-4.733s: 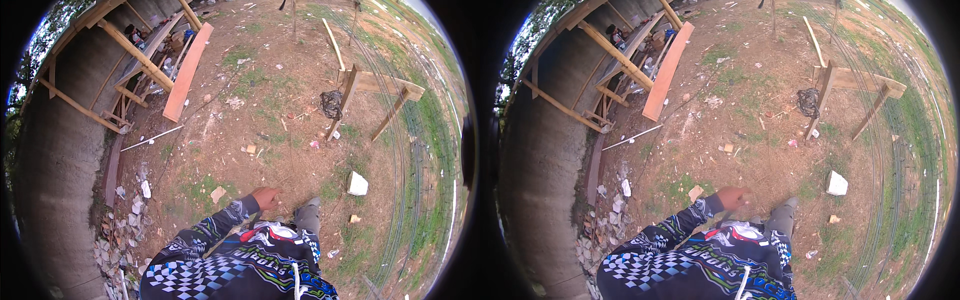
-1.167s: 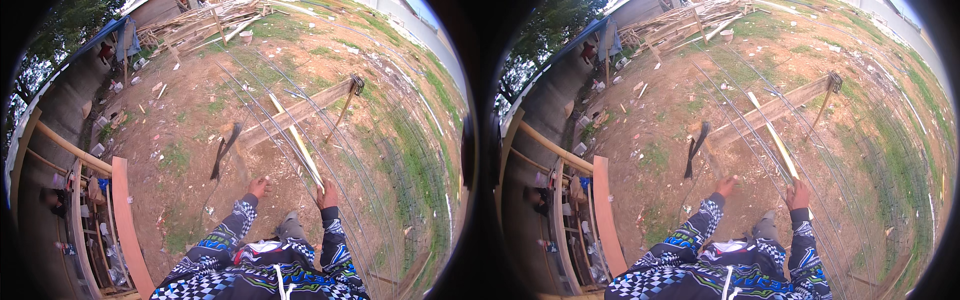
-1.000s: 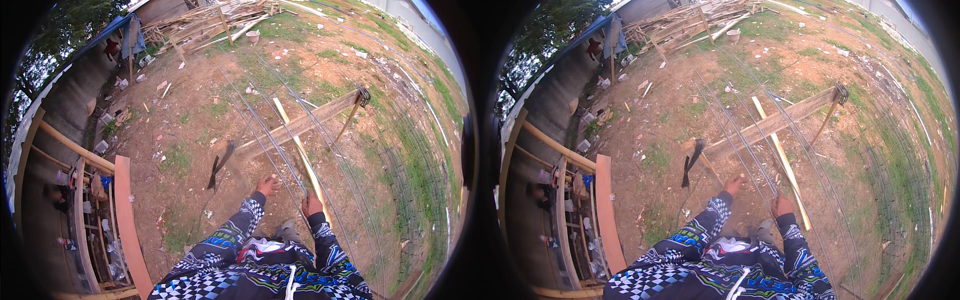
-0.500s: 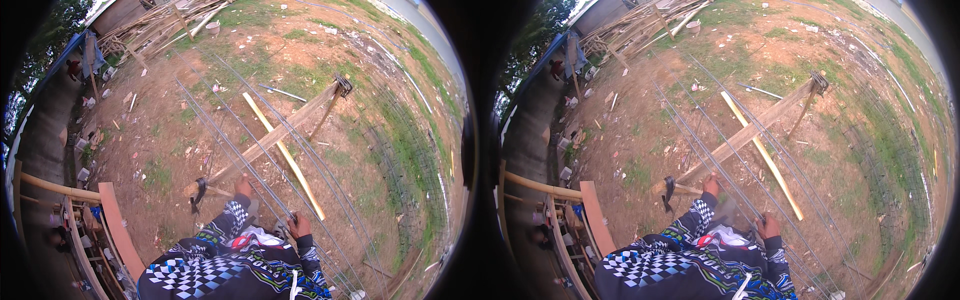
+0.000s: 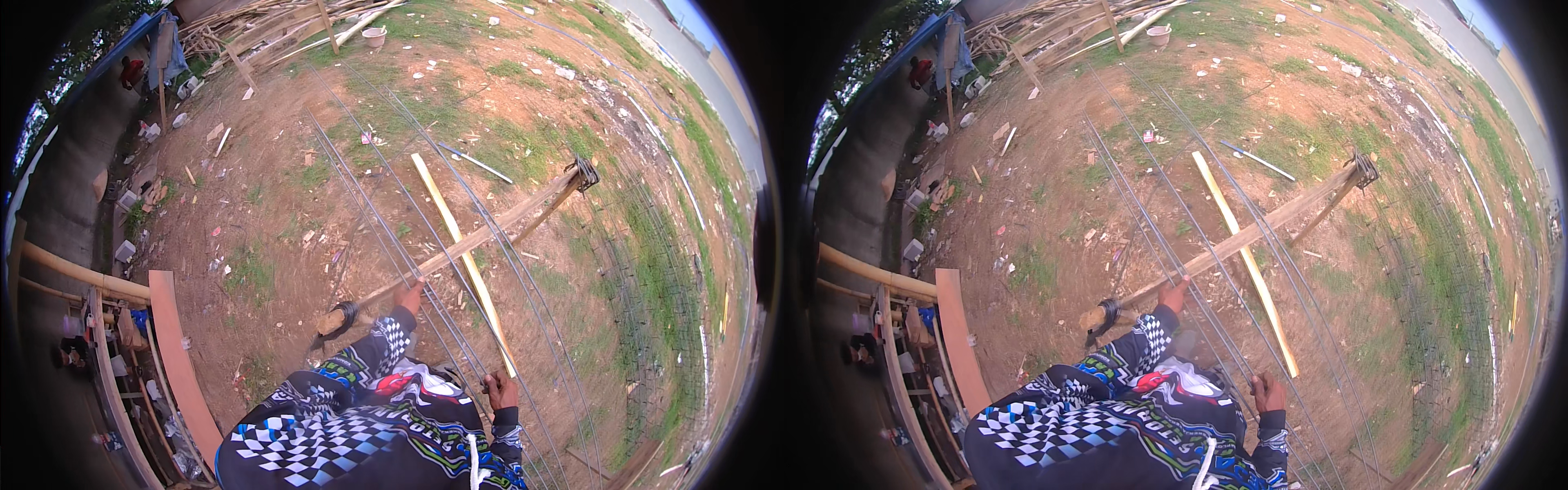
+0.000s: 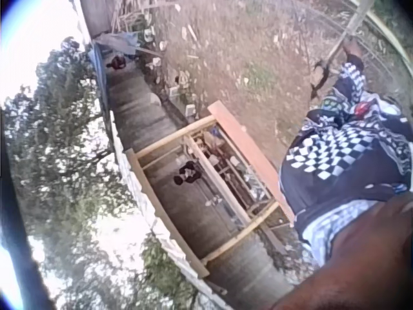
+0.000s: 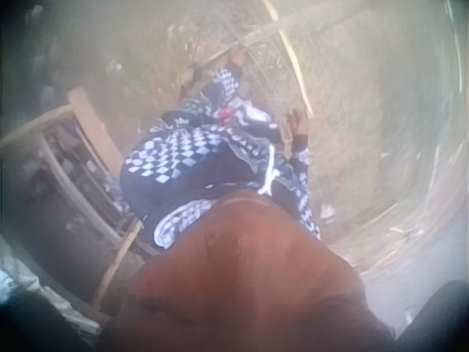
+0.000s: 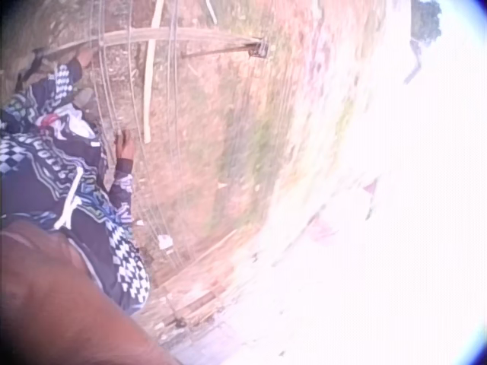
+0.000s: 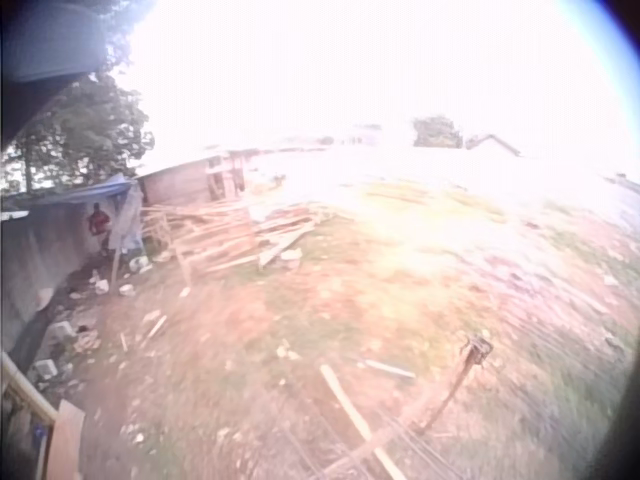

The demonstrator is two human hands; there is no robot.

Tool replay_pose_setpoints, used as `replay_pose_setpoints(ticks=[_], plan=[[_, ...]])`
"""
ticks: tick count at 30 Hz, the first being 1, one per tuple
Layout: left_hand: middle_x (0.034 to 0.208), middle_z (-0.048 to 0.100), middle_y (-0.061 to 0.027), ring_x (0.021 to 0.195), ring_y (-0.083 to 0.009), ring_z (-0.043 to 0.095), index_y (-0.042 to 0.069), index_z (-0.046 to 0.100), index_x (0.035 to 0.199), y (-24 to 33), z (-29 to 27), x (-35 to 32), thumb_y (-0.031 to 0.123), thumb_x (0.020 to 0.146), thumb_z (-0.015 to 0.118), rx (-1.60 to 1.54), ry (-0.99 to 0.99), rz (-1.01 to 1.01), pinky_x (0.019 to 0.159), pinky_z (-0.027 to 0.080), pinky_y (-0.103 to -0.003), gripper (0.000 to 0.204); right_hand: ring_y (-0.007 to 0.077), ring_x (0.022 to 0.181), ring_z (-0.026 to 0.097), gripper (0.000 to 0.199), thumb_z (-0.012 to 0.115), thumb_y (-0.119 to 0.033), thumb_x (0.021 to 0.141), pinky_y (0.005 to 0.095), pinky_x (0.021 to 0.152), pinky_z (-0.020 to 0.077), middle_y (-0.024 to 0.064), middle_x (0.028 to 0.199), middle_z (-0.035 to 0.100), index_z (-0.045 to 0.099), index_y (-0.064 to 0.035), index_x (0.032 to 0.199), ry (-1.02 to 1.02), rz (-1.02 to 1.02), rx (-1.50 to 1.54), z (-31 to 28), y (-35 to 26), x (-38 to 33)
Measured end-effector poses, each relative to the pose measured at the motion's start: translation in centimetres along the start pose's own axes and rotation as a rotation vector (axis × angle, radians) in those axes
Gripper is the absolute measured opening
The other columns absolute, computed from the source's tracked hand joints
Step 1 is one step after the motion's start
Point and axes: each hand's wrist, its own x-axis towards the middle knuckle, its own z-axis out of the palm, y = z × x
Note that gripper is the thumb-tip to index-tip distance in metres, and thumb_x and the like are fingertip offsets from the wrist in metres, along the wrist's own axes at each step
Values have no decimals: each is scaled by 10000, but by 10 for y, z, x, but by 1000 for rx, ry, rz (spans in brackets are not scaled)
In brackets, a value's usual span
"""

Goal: The person assembles a rebar cage by hand, aligning multiple steel bars and securing them with wire ties. They use a wooden stick to assist in positioning and twisting the wire, then place the assembled cage on the ground.

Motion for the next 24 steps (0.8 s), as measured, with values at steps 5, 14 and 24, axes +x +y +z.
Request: replay_pose_setpoints(ticks=[5, 14, 24], plan=[[855, 680, -150, 670, -278, 689, -4, 558, 1068, -29, 4, 21, 305, 919, 623, -303, -54, -8, 517, 582, -407, 349, 172, 612, 671, 258, 603, -210, 913, 296, 554, 528, 117, 714, 670, 589, 34, 832, -43, 48, 104, -23, 22, -22], [941, 672, -212, 798, -296, 694, -28, 663, 965, -10, -31, 22, 509, 911, 528, 41, -109, -263, 639, 566, -422, 556, 157, 607, 662, 244, 606, -211, 917, 289, 555, 514, 107, 710, 660, 586, 31, 891, -46, 39, 71, -17, 46, -39], [1083, 638, -189, 822, -287, 670, -15, 520, 1191, -25, -49, -11, 464, 914, 587, 372, -284, 71, 567, 561, -367, 557, 404, 854, 636, 380, 525, -393, 910, 485, 745, 493, 212, 895, 668, 612, -59, 1068, -174, -19, -184, -33, 24, -15]])
